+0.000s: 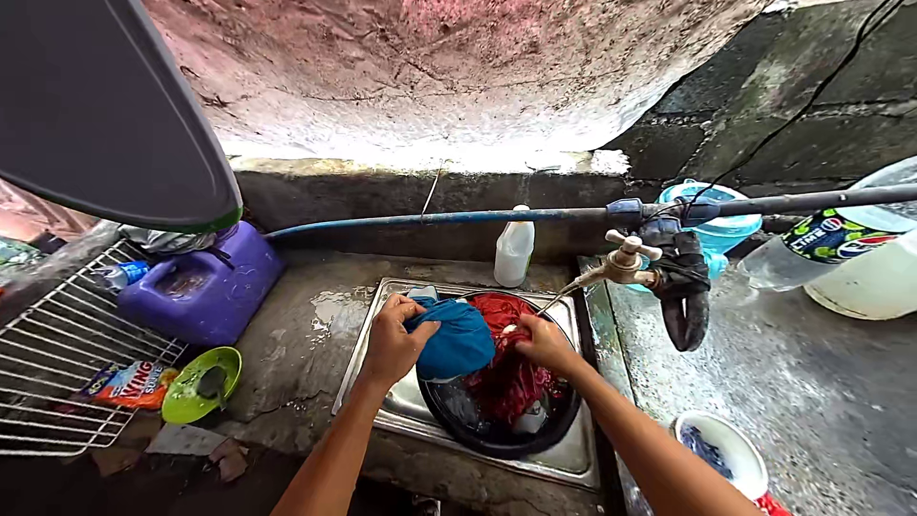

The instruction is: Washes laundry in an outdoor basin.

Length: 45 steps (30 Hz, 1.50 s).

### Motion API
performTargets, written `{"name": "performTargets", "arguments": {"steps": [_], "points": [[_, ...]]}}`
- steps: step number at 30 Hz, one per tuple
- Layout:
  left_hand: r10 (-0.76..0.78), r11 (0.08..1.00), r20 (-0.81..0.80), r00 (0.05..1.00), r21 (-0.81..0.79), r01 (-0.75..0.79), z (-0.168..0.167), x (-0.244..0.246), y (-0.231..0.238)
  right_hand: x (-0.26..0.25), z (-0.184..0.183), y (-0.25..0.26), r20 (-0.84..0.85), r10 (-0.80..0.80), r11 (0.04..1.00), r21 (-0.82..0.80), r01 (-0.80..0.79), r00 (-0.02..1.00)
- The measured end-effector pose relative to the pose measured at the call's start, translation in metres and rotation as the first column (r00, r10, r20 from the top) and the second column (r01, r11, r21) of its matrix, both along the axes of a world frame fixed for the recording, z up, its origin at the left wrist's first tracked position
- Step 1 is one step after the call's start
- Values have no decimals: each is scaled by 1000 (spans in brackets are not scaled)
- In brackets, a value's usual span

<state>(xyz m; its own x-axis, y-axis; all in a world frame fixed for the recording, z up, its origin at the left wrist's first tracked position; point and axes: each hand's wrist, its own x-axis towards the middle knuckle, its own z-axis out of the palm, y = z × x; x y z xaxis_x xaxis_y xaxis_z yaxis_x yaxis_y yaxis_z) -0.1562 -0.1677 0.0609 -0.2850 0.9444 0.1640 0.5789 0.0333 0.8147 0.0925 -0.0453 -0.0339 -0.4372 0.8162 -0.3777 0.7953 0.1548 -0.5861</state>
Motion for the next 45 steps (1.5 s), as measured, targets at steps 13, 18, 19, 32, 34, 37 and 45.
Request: {"name": "performTargets", "arguments": {"steps": [13,18,19,32,34,37,45], "points": [[-101,924,121,988,-355,138,-135,0,19,-6,145,-37,-511,-95,951,209,230,854],[-319,797,-102,942,-566,209,-111,29,32,-10,58,-35,-252,-204,959,141,245,946],[-376,756,-89,922,-605,250,-113,36,35,-9,38,-35,-175,-191,976,67,205,966],[-679,527,-394,620,-849,38,-206,80,72,-25,-87,-28,311,141,923,-385,-11,940],[-691,513,-396,604,-858,24,-210,81,79,-29,-93,-23,339,137,923,-385,4,931],[-692,517,-401,600,-856,24,-217,84,84,-30,-104,-17,368,140,932,-362,2,919],[-711,425,-241,660,-896,131,-207,72,109,-6,-120,8,280,113,973,-224,-49,953]]}}
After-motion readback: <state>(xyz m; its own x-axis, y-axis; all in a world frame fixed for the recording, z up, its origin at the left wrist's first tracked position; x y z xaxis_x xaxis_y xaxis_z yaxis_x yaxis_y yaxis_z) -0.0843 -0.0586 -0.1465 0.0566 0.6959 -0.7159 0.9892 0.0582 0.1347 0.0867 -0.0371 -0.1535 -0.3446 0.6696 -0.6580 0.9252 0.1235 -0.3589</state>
